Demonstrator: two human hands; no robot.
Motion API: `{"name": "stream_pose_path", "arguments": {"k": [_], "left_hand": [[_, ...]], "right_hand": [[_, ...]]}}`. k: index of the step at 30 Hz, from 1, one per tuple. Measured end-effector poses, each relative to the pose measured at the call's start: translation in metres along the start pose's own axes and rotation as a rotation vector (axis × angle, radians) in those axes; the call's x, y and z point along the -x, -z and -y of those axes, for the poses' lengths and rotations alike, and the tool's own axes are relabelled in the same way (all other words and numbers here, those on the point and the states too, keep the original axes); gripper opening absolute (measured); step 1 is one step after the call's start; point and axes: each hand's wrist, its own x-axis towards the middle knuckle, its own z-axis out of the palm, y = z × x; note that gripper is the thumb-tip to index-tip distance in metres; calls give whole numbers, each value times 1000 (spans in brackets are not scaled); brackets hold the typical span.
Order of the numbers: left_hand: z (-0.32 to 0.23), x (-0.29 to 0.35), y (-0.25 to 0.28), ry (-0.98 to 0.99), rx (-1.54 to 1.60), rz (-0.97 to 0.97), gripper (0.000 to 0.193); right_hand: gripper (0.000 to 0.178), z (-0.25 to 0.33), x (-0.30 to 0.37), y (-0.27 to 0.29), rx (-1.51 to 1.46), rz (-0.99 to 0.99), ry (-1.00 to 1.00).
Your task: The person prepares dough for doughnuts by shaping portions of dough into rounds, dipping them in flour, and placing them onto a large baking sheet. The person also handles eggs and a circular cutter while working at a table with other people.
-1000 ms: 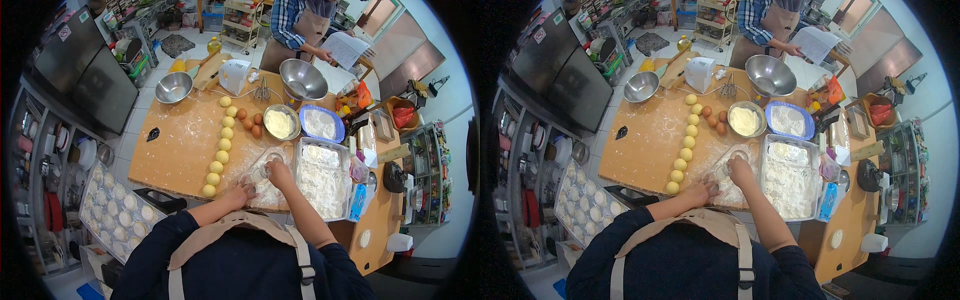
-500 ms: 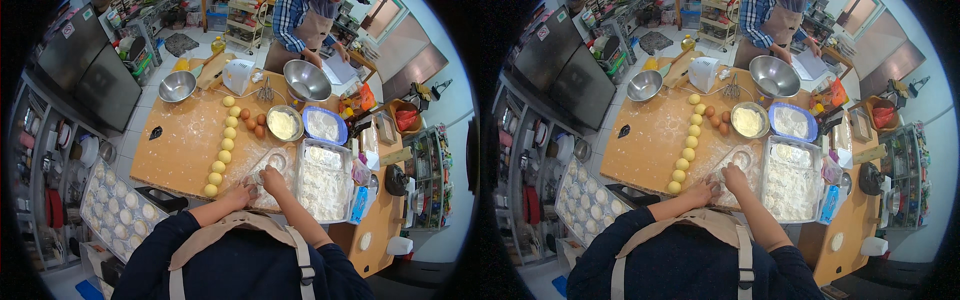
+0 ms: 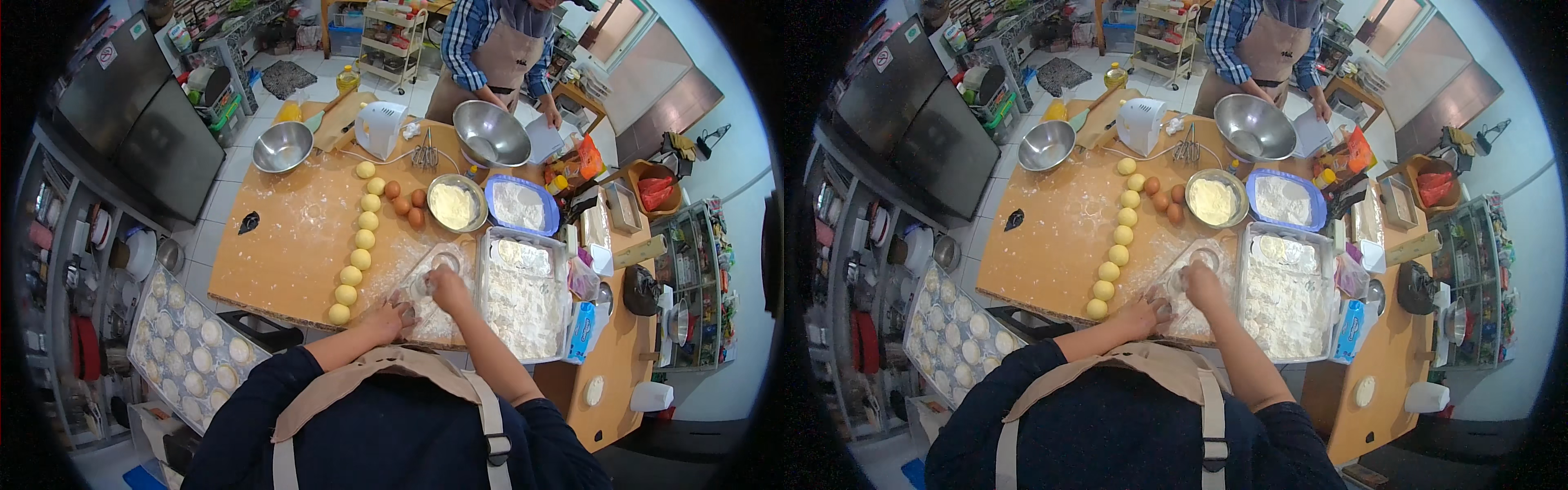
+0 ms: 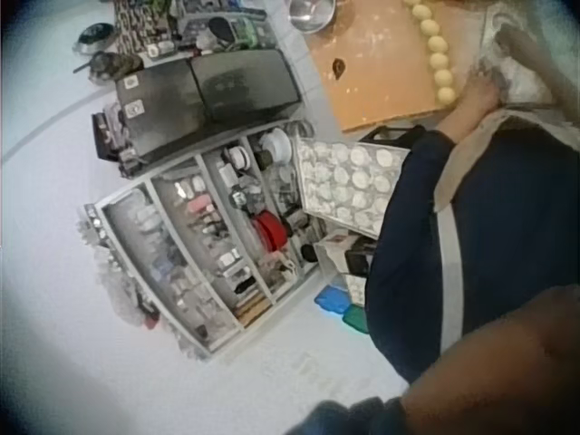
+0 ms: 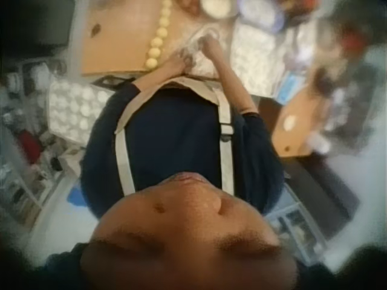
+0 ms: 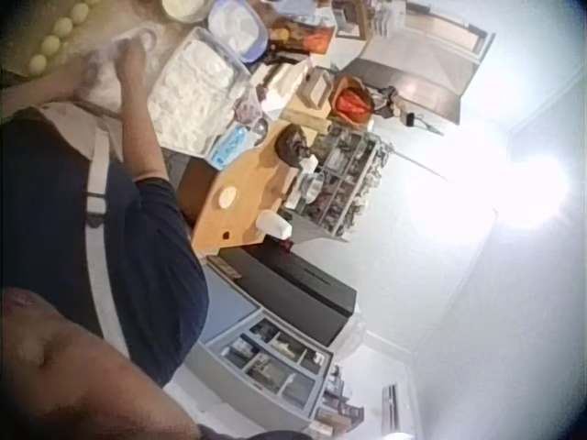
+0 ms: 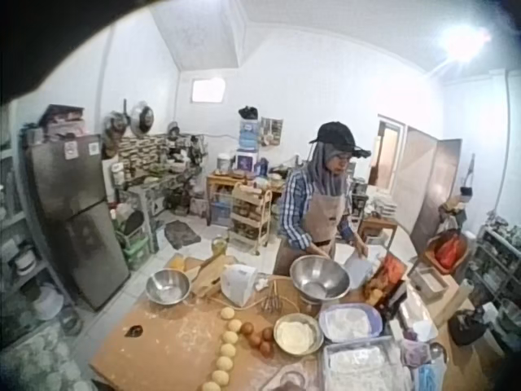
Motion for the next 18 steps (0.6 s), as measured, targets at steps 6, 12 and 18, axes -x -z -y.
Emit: {"name": "stream_pose_path", "arguments": {"k": [6, 12, 18], "left_hand": [[2, -3, -9, -8, 12, -33, 58], [3, -4, -7, -3, 29, -6, 61], [2, -3, -10, 2, 24, 10, 59]], "right_hand": [[21, -12, -1, 5, 109, 53, 23], [23, -1, 2, -10, 147, 104, 27], [19, 5, 0, -14, 188, 153, 55]]}}
